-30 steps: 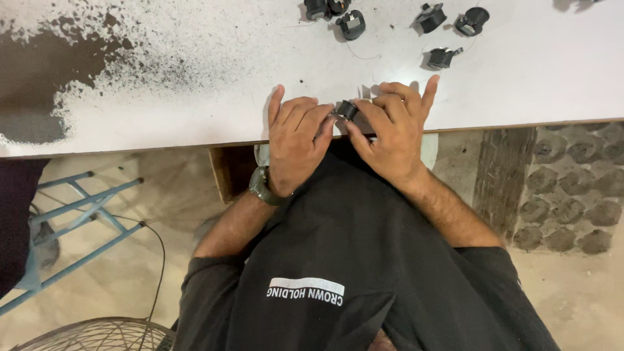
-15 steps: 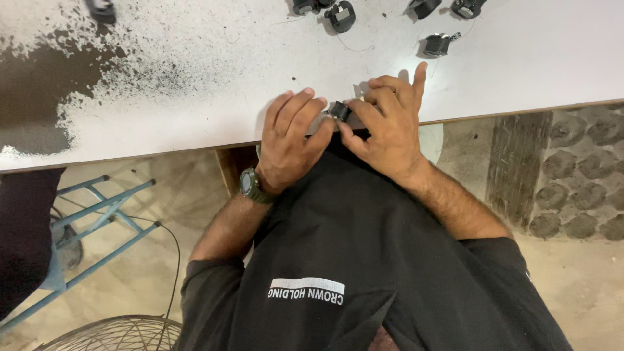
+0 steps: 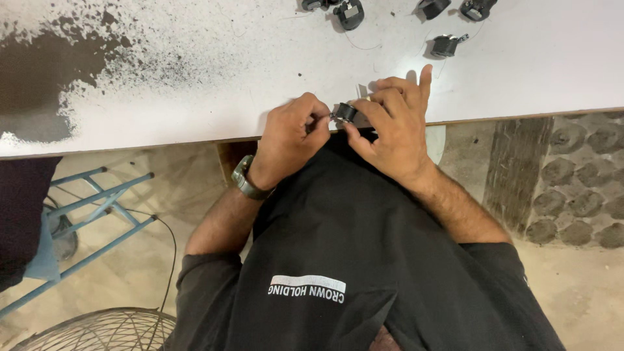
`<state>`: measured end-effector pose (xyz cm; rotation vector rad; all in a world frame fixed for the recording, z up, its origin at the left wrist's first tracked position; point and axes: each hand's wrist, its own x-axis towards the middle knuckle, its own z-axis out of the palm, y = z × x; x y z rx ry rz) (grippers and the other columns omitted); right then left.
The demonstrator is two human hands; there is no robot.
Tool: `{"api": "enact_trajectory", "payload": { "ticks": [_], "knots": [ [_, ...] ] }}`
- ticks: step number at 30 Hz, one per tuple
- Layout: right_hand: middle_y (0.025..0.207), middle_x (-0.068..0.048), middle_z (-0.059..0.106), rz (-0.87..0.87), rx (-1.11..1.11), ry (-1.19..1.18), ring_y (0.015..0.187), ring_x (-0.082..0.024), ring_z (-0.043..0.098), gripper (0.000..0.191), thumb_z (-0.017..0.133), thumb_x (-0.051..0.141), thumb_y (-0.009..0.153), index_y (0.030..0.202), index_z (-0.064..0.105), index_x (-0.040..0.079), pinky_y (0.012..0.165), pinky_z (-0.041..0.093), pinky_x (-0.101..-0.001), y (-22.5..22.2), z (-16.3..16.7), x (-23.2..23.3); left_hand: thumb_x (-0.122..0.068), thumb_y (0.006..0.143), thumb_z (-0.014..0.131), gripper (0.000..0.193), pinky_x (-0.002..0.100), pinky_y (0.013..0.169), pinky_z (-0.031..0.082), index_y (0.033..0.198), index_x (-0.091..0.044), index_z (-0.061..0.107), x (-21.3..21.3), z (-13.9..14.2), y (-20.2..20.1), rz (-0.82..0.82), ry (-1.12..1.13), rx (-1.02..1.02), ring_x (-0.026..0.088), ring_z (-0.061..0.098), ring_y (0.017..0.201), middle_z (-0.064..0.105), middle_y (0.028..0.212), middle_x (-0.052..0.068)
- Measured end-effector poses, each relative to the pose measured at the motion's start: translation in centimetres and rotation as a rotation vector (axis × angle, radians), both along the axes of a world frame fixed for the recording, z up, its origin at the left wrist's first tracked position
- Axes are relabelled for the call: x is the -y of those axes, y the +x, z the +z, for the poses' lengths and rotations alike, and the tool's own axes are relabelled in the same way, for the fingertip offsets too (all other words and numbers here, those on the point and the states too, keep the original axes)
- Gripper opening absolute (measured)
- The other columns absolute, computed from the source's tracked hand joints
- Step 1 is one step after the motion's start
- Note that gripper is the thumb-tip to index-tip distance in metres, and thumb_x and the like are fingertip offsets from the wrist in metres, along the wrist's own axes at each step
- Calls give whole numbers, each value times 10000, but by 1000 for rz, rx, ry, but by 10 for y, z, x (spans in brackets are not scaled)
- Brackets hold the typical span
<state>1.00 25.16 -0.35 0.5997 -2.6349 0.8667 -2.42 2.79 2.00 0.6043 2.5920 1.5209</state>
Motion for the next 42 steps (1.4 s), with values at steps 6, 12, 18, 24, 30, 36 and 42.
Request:
{"api": "enact_trajectory", "payload": {
  "ticks": [6, 12, 18, 24, 30, 36, 42],
  "knots": [
    [1021, -100, 619, 99, -166, -208, 1151, -319, 652, 313, 791, -65, 886, 1138, 647, 50, 1306, 205, -609, 14, -15, 6, -5, 872, 716, 147, 370, 639, 518, 924, -39, 583, -11, -10, 8, 24, 80, -46, 248, 655, 731, 656, 821, 82],
    [1009, -126, 673, 106, -129, -213, 1110, -328, 678, 371, 776, -99, 828, 1116, 590, 43, 1273, 266, -596, 21, -24, 12, -4, 868, 703, 143, 374, 654, 528, 941, -35, 585, -17, -11, 12, 59, 135, -37, 252, 658, 742, 651, 839, 89],
    [994, -120, 672, 81, -139, -196, 1091, -315, 681, 343, 785, -107, 830, 1091, 612, 35, 1271, 261, -595, 19, -19, 14, -13, 860, 712, 148, 374, 651, 533, 924, -48, 584, -17, -13, 14, 56, 131, -13, 255, 655, 732, 652, 833, 88],
    [995, -106, 656, 65, -174, -126, 1100, -308, 676, 310, 799, -120, 866, 1082, 636, 31, 1280, 274, -585, 15, -15, 13, -42, 867, 704, 144, 392, 667, 529, 938, -47, 578, -20, -8, 8, 18, 143, -52, 279, 660, 765, 652, 846, 82],
    [1095, -146, 643, -169, -159, -184, 1157, -330, 626, 274, 695, -86, 946, 1170, 575, 17, 1310, 197, -621, -5, -5, -20, -309, 903, 756, 397, 376, 560, 494, 1112, 16, 664, -13, -5, -61, 30, -371, -479, 239, 641, 690, 651, 859, 124],
    [1095, -150, 617, -157, -152, -238, 1169, -326, 620, 283, 661, -78, 954, 1191, 554, 35, 1318, 166, -618, 1, -15, -15, -562, 923, 786, 580, 353, 438, 456, 1012, -1, 671, -40, -29, -125, 105, -493, -375, 206, 613, 534, 622, 677, 102],
    [1012, -82, 586, -163, -80, -132, 1208, -319, 593, 313, 689, -83, 890, 1145, 686, 99, 1326, 158, -602, 3, -5, -12, -285, 914, 826, 309, 377, 565, 506, 1015, -47, 657, -35, -23, -98, 40, -259, -350, 217, 649, 670, 669, 813, 64]
  ]
}}
